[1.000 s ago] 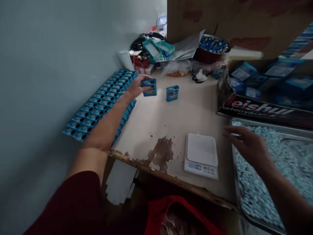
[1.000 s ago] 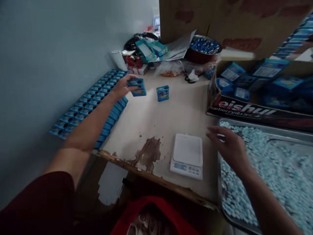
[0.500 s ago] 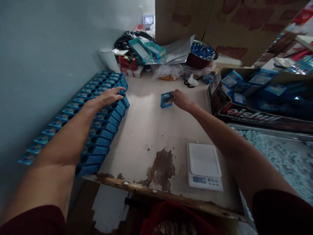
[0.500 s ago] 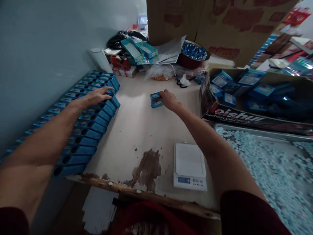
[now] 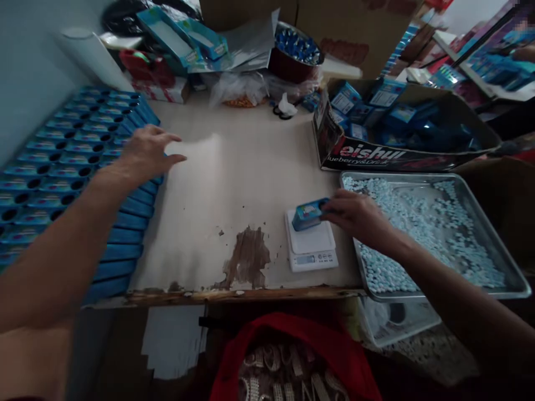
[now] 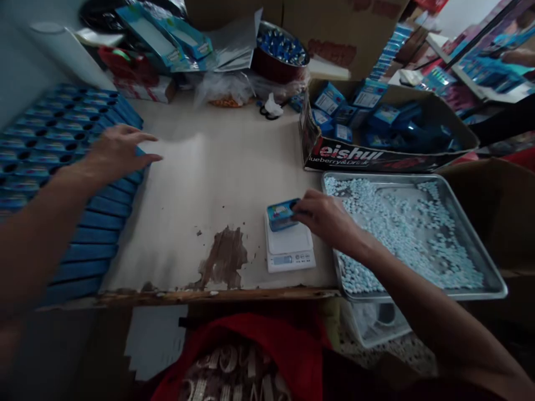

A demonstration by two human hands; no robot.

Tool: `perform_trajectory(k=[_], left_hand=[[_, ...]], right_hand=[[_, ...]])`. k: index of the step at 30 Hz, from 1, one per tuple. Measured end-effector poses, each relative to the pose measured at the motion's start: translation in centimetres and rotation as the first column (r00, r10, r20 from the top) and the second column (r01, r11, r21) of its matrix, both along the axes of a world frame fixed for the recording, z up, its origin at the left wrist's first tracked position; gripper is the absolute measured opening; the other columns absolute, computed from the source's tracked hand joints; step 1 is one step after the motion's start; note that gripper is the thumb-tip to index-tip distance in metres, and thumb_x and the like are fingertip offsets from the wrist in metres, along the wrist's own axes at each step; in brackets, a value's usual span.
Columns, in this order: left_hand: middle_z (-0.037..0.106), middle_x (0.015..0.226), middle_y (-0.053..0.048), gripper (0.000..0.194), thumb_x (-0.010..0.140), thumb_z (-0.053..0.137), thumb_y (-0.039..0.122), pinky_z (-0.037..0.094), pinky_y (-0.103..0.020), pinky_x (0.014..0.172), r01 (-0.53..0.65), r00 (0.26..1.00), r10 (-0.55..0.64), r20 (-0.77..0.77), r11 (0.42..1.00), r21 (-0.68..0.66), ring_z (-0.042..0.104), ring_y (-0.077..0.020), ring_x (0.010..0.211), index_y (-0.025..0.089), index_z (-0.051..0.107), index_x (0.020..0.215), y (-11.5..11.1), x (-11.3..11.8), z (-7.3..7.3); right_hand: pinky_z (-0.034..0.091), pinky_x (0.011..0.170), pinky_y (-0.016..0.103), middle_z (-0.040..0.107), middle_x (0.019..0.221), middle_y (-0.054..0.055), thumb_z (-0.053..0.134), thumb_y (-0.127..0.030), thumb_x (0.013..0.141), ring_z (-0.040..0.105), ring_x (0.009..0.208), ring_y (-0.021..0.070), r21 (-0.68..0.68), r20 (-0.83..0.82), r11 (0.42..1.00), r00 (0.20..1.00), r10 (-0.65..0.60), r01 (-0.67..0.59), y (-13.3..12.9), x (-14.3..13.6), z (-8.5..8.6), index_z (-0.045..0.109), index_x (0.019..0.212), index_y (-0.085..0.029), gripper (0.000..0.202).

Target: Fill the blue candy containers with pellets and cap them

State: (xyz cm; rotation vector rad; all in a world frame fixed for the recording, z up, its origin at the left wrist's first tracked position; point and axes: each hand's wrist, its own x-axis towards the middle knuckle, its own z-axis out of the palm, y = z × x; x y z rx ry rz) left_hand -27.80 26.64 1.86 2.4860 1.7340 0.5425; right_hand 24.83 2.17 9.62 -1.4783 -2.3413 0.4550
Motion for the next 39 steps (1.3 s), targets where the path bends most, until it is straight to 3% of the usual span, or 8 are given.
perform_trajectory(k=[5,11,13,17,20,23,33,39], left_hand=[[0.081,0.131,-0.013,0.042,0.102,0.076,0.060,0.057,-0.052,0.122,0.365,0.919,-0.352,0.179,0.930,-0.040,0.074,-0.0330,0.125,0.025,0.084,0.126,-4.8,12.3,-3.9],[0.060,0.172,-0.025,0.060,0.109,0.064,0.045,0.040,-0.069,0.138,0.252,0.952,-0.220,0.213,0.958,-0.138,0.053,-0.0438,0.165,0.017,0.064,0.162,-9.3,22.4,-9.3],[0.050,0.181,-0.024,0.061,0.112,0.057,0.045,0.029,-0.076,0.141,0.175,0.978,-0.153,0.145,0.972,-0.155,0.040,-0.0459,0.175,0.019,0.060,0.167,-9.9,23.3,-10.1],[0.051,0.183,-0.018,0.058,0.114,0.056,0.055,0.026,-0.073,0.143,0.148,0.986,-0.136,0.096,0.981,-0.129,0.038,-0.0428,0.176,0.027,0.063,0.165,-10.5,23.3,-10.3],[0.054,0.180,-0.018,0.059,0.113,0.057,0.059,0.026,-0.072,0.143,0.135,0.987,-0.123,0.107,0.984,-0.113,0.041,-0.0437,0.174,0.028,0.064,0.163,-10.5,23.0,-9.9],[0.054,0.179,-0.021,0.063,0.110,0.060,0.060,0.026,-0.072,0.142,0.133,0.986,-0.119,0.113,0.983,-0.126,0.042,-0.0465,0.173,0.025,0.064,0.162,-10.4,22.9,-9.7],[0.056,0.177,-0.019,0.070,0.108,0.056,0.069,0.030,-0.065,0.142,0.133,0.988,-0.123,0.093,0.984,-0.116,0.043,-0.0427,0.172,0.024,0.064,0.161,-10.0,22.6,-9.7],[0.057,0.177,-0.014,0.081,0.104,0.056,0.083,0.024,-0.064,0.142,0.151,0.977,-0.129,0.171,0.981,-0.123,0.038,-0.0392,0.172,0.021,0.065,0.156,-9.5,22.6,-10.2]], right_hand=[[0.055,0.072,0.032,0.082,0.096,0.007,0.080,-0.039,0.106,0.075,0.077,0.0200,-0.042,-0.115,0.997,0.991,-0.064,0.059,-4.8,2.6,-1.1,0.090,0.109,-0.025,0.017],[0.052,0.074,0.031,0.081,0.085,0.003,0.076,-0.035,0.107,0.071,0.075,0.0189,-0.018,-0.170,0.990,0.975,-0.140,0.139,3.1,6.3,-0.3,0.090,0.114,-0.024,0.019],[0.054,0.084,0.031,0.084,0.098,0.006,0.071,-0.019,0.103,0.075,0.087,0.0197,-0.103,-0.126,0.988,0.987,0.103,-0.117,7.0,5.9,-2.4,0.091,0.115,-0.023,0.024],[0.052,0.087,0.029,0.079,0.113,0.007,0.066,-0.001,0.092,0.072,0.093,0.0184,-0.348,-0.069,0.804,0.868,0.491,-0.482,12.5,3.0,-7.8,0.090,0.136,-0.028,0.056],[0.050,0.083,0.028,0.078,0.105,0.004,0.066,0.000,0.091,0.069,0.090,0.0171,-0.405,-0.093,0.719,0.807,0.583,-0.566,14.4,1.6,-10.2,0.090,0.135,-0.028,0.058],[0.047,0.081,0.026,0.079,0.100,0.001,0.070,-0.003,0.089,0.068,0.090,0.0160,-0.398,-0.109,0.732,0.821,0.560,-0.552,15.0,1.5,-11.2,0.093,0.121,-0.025,0.045],[0.049,0.090,0.033,0.082,0.105,0.002,0.079,-0.015,0.100,0.068,0.100,0.0177,-0.380,0.167,0.833,0.856,0.490,-0.403,14.1,1.5,-9.8,0.084,0.102,-0.016,0.006],[0.052,0.084,0.029,0.079,0.096,0.002,0.086,-0.034,0.103,0.071,0.092,0.0139,-0.238,-0.157,0.964,0.984,0.082,-0.118,8.8,9.9,-4.5,0.081,0.098,-0.008,0.027]])
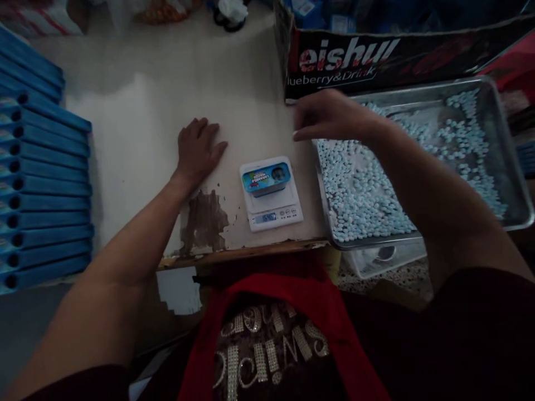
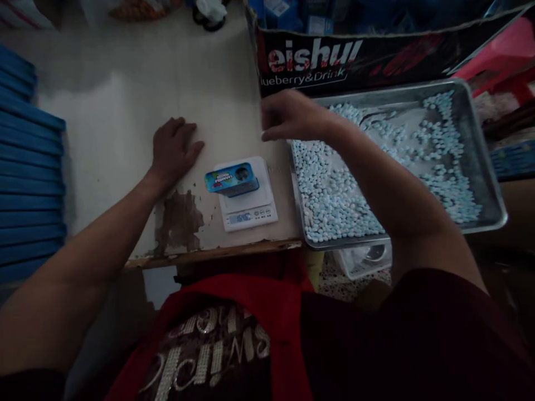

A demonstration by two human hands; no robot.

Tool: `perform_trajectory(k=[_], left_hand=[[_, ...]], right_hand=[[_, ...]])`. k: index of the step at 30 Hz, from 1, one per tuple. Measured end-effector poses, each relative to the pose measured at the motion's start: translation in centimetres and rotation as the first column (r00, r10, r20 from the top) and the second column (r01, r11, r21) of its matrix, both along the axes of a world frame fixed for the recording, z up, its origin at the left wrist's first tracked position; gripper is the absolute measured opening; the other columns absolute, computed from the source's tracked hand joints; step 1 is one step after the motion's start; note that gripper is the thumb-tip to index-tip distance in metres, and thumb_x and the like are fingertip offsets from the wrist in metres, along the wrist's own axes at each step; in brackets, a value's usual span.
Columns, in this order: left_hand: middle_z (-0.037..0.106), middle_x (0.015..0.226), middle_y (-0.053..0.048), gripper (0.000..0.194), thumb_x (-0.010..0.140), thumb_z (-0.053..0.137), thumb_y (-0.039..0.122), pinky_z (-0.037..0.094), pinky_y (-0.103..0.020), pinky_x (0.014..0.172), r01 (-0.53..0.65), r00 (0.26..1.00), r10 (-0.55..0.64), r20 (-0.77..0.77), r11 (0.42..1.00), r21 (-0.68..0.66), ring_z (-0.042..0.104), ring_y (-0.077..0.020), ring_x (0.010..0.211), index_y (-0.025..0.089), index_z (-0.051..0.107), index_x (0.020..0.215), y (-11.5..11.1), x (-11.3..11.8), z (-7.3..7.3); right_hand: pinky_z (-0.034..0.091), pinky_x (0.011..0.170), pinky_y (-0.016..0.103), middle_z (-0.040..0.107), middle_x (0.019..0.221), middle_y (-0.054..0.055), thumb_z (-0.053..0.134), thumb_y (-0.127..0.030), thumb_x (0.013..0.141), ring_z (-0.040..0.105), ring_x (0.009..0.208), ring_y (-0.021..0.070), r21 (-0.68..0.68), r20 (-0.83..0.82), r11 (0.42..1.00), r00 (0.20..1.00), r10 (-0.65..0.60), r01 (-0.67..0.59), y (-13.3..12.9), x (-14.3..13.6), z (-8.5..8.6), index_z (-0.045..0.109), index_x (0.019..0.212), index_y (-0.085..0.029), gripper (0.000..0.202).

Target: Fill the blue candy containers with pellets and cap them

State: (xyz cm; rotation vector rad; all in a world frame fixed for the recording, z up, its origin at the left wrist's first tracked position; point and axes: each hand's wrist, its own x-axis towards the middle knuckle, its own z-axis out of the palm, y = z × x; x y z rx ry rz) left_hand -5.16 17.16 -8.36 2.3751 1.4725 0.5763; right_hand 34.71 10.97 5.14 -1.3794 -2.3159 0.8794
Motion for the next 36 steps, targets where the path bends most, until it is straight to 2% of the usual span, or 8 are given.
perform_trajectory(k=[4,7,10,18,25,29,33,36], left_hand=[[0.073,0.158,-0.007,0.090,0.097,0.048,0.096,0.024,-0.054,0.137,0.022,0.989,-0.025,0.148,1.000,0.022,0.036,-0.0261,0.170,0.021,0.071,0.140,-0.2,0.7,0.4],[0.076,0.153,-0.007,0.103,0.089,0.038,0.105,0.023,-0.047,0.135,0.027,0.982,-0.034,0.184,0.999,0.036,0.038,-0.0184,0.166,0.017,0.073,0.130,0.0,1.1,0.5],[0.074,0.156,-0.011,0.113,0.086,0.038,0.109,0.023,-0.043,0.134,0.002,0.984,-0.006,0.177,1.000,0.020,0.040,-0.0171,0.163,0.011,0.072,0.131,0.4,1.0,0.1],[0.061,0.169,-0.018,0.060,0.099,0.072,0.064,0.021,-0.066,0.142,0.003,0.989,-0.002,0.145,1.000,-0.008,0.040,-0.0422,0.169,0.023,0.071,0.143,0.5,0.8,-0.8],[0.060,0.169,-0.016,0.058,0.102,0.069,0.059,0.020,-0.062,0.142,0.007,0.991,-0.010,0.134,1.000,0.023,0.041,-0.0348,0.167,0.021,0.069,0.146,0.6,1.0,-1.3],[0.063,0.165,-0.017,0.055,0.102,0.073,0.057,0.021,-0.061,0.142,0.006,0.986,-0.009,0.165,1.000,0.022,0.044,-0.0352,0.164,0.019,0.071,0.142,1.3,1.1,-1.8],[0.071,0.155,-0.020,0.057,0.102,0.073,0.061,0.035,-0.056,0.138,-0.026,0.977,0.017,0.211,0.999,0.040,0.058,-0.0371,0.153,0.016,0.074,0.137,0.5,0.8,-0.3],[0.077,0.146,-0.017,0.053,0.111,0.060,0.062,0.043,-0.055,0.135,-0.065,0.957,0.021,0.288,0.988,0.142,0.066,-0.0365,0.146,0.019,0.072,0.140,-3.9,0.5,2.2]], right_hand=[[0.051,0.071,0.028,0.077,0.083,0.000,0.095,-0.037,0.093,0.068,0.079,0.0125,-0.131,-0.168,0.965,0.955,-0.245,0.225,-7.2,3.9,2.3,0.085,0.099,-0.015,0.025],[0.052,0.067,0.031,0.078,0.079,-0.001,0.097,-0.036,0.088,0.067,0.071,0.0146,-0.204,-0.144,0.957,0.961,-0.238,0.207,-11.7,3.3,1.8,0.091,0.111,-0.022,0.027],[0.056,0.074,0.036,0.083,0.085,0.001,0.093,-0.040,0.090,0.073,0.077,0.0203,-0.086,-0.033,0.947,0.949,-0.312,0.308,-14.3,2.4,0.9,0.094,0.106,-0.026,0.020],[0.057,0.076,0.041,0.085,0.088,0.006,0.082,-0.038,0.093,0.073,0.075,0.0235,0.108,0.122,0.891,0.884,-0.452,0.440,-16.7,6.2,0.1,0.092,0.102,-0.023,0.019],[0.060,0.100,0.055,0.080,0.123,0.018,0.084,-0.055,0.098,0.073,0.114,0.0399,0.205,0.428,0.950,0.851,-0.305,0.237,-19.1,5.9,-2.6,0.086,0.133,-0.023,0.048],[0.057,0.112,0.059,0.073,0.139,0.019,0.086,-0.045,0.096,0.067,0.128,0.0423,0.159,0.463,0.976,0.862,-0.206,0.147,-21.1,4.4,-4.4,0.076,0.147,-0.025,0.055],[0.057,0.111,0.061,0.073,0.137,0.022,0.073,-0.030,0.098,0.067,0.124,0.0433,0.167,0.464,0.972,0.856,-0.227,0.167,-22.2,3.5,-5.5,0.079,0.139,-0.021,0.042],[0.058,0.108,0.059,0.076,0.127,0.020,0.071,-0.033,0.100,0.070,0.118,0.0407,0.192,0.350,0.947,0.883,-0.313,0.259,-22.2,3.5,-5.4,0.084,0.127,-0.021,0.032]])
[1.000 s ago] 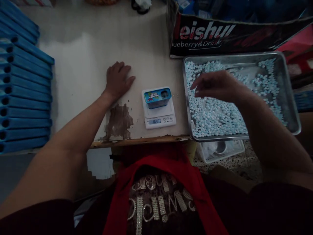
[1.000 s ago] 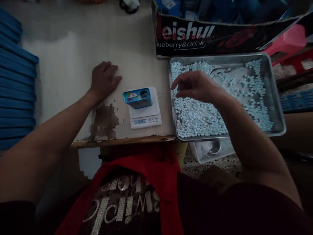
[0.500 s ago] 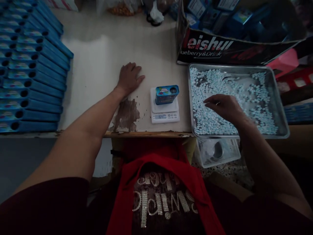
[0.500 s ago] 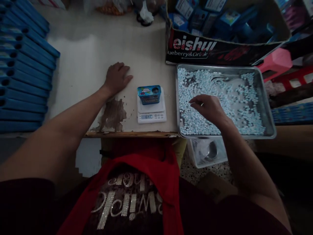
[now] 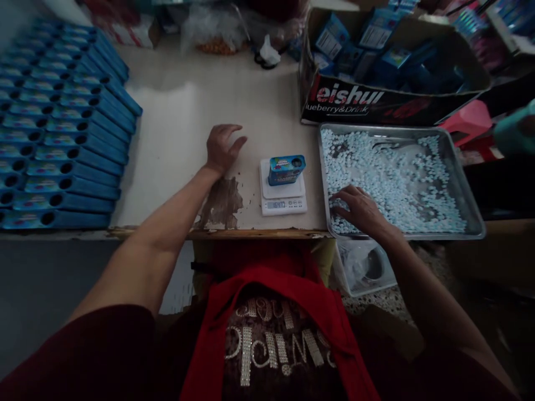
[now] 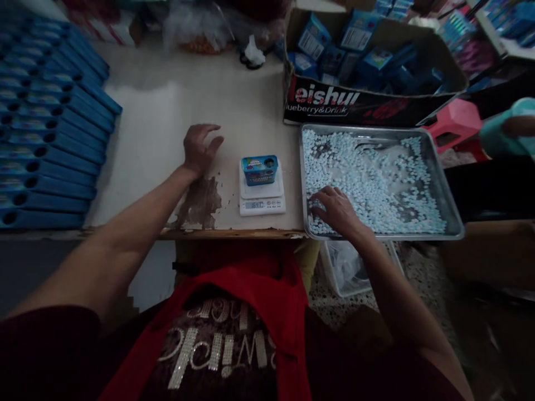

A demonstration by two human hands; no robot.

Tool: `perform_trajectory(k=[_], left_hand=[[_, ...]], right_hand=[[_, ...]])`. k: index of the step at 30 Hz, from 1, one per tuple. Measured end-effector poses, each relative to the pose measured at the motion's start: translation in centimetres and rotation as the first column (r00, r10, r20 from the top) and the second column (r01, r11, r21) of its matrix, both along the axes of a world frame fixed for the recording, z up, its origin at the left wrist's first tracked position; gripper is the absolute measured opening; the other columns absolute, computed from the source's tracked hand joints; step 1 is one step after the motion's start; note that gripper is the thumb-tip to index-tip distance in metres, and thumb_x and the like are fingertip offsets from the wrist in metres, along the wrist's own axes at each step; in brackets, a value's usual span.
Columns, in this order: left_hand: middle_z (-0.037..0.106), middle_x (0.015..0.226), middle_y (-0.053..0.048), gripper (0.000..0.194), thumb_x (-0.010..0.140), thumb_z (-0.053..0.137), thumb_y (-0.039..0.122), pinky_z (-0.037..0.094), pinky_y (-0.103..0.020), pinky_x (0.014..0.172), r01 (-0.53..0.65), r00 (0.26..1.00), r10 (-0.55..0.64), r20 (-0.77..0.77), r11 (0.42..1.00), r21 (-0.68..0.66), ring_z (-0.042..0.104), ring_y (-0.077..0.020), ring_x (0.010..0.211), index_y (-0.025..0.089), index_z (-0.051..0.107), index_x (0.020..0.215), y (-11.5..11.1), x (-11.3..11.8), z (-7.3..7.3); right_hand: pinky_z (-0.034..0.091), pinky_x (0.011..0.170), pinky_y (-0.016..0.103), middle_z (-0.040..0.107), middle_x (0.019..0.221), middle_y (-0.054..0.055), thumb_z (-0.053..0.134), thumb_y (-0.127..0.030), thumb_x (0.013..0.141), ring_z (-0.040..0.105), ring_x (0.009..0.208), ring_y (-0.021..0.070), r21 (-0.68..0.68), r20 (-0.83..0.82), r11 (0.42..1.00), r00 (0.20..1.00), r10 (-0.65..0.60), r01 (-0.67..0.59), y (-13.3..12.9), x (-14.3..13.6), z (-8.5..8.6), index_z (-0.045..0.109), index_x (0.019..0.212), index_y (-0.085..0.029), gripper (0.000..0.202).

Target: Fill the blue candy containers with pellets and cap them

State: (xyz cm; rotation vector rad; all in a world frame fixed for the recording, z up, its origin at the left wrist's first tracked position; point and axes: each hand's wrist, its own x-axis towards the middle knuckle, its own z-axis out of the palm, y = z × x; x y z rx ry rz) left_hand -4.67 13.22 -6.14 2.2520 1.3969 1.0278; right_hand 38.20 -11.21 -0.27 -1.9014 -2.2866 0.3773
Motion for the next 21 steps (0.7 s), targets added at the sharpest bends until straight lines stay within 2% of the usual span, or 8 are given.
perform_trajectory(k=[3,5,7,9,11,16,19,21], left_hand=[[0.073,0.153,-0.018,0.066,0.108,0.065,0.072,0.049,-0.053,0.133,0.120,0.992,-0.121,0.020,0.991,0.054,0.066,-0.0354,0.148,0.022,0.064,0.152,-6.6,0.7,1.6],[0.069,0.158,-0.019,0.079,0.102,0.078,0.070,0.053,-0.054,0.130,0.165,0.983,-0.166,0.073,0.986,0.016,0.066,-0.0354,0.149,0.023,0.055,0.161,-10.1,2.2,1.8],[0.074,0.150,-0.016,0.069,0.101,0.085,0.059,0.060,-0.053,0.122,0.150,0.978,-0.137,0.158,0.986,-0.078,0.072,-0.0331,0.139,0.025,0.058,0.154,-11.7,4.4,1.7],[0.080,0.134,-0.011,0.048,0.102,0.085,0.047,0.064,-0.050,0.114,0.156,0.969,-0.117,0.218,0.974,-0.167,0.078,-0.0300,0.125,0.026,0.064,0.140,-11.4,6.5,2.2],[0.081,0.127,-0.009,0.037,0.102,0.084,0.037,0.066,-0.048,0.111,0.216,0.961,-0.181,0.210,0.964,-0.158,0.080,-0.0289,0.120,0.025,0.068,0.133,-9.8,8.3,3.6],[0.079,0.130,-0.011,0.032,0.101,0.074,0.015,0.066,-0.048,0.110,0.505,0.847,-0.484,-0.222,0.861,0.051,0.078,-0.0313,0.124,0.025,0.075,0.132,-5.8,12.5,10.8],[0.077,0.138,-0.012,0.036,0.107,0.060,0.013,0.064,-0.055,0.117,0.594,0.771,-0.508,-0.383,0.791,0.148,0.075,-0.0347,0.133,0.028,0.078,0.135,-5.0,15.9,14.5],[0.077,0.143,-0.011,0.039,0.111,0.054,0.018,0.061,-0.059,0.125,0.637,0.744,-0.534,-0.401,0.748,0.187,0.072,-0.0358,0.142,0.031,0.080,0.136,-4.7,18.0,15.6]], right_hand=[[0.060,0.095,0.050,0.077,0.117,0.015,0.079,-0.047,0.095,0.074,0.100,0.0315,0.073,-0.296,0.975,0.938,-0.180,0.211,1.1,-0.3,0.6,0.084,0.121,-0.022,0.037],[0.059,0.084,0.041,0.077,0.107,0.009,0.082,-0.056,0.091,0.072,0.089,0.0245,0.023,-0.548,0.933,0.785,-0.289,0.360,2.5,-1.1,0.9,0.082,0.115,-0.022,0.042],[0.056,0.077,0.034,0.077,0.098,0.005,0.085,-0.064,0.086,0.070,0.084,0.0198,-0.098,-0.750,0.904,0.566,-0.341,0.415,4.5,-2.3,1.1,0.078,0.110,-0.022,0.049],[0.053,0.074,0.028,0.076,0.094,0.002,0.088,-0.073,0.081,0.068,0.081,0.0159,-0.194,-0.865,0.893,0.359,-0.351,0.406,6.6,-3.5,1.1,0.074,0.106,-0.023,0.057],[0.052,0.071,0.024,0.075,0.092,0.001,0.090,-0.077,0.082,0.068,0.078,0.0129,-0.261,-0.915,0.882,0.191,-0.356,0.392,8.3,-4.5,1.2,0.071,0.104,-0.024,0.060],[0.053,0.063,0.022,0.073,0.079,0.002,0.062,-0.071,0.113,0.067,0.070,0.0144,-0.599,-0.799,0.766,-0.237,-0.553,0.233,9.7,-4.9,2.0,0.067,0.103,-0.022,0.050],[0.054,0.059,0.024,0.073,0.077,0.007,0.033,-0.063,0.123,0.068,0.069,0.0179,-0.730,-0.637,0.682,-0.400,-0.659,0.040,9.3,-4.5,2.4,0.065,0.102,-0.020,0.057],[0.051,0.054,0.023,0.073,0.079,0.010,0.025,-0.062,0.123,0.066,0.067,0.0187,-0.749,-0.562,0.660,-0.477,-0.676,-0.052,9.3,-4.1,2.2,0.063,0.102,-0.020,0.060]])
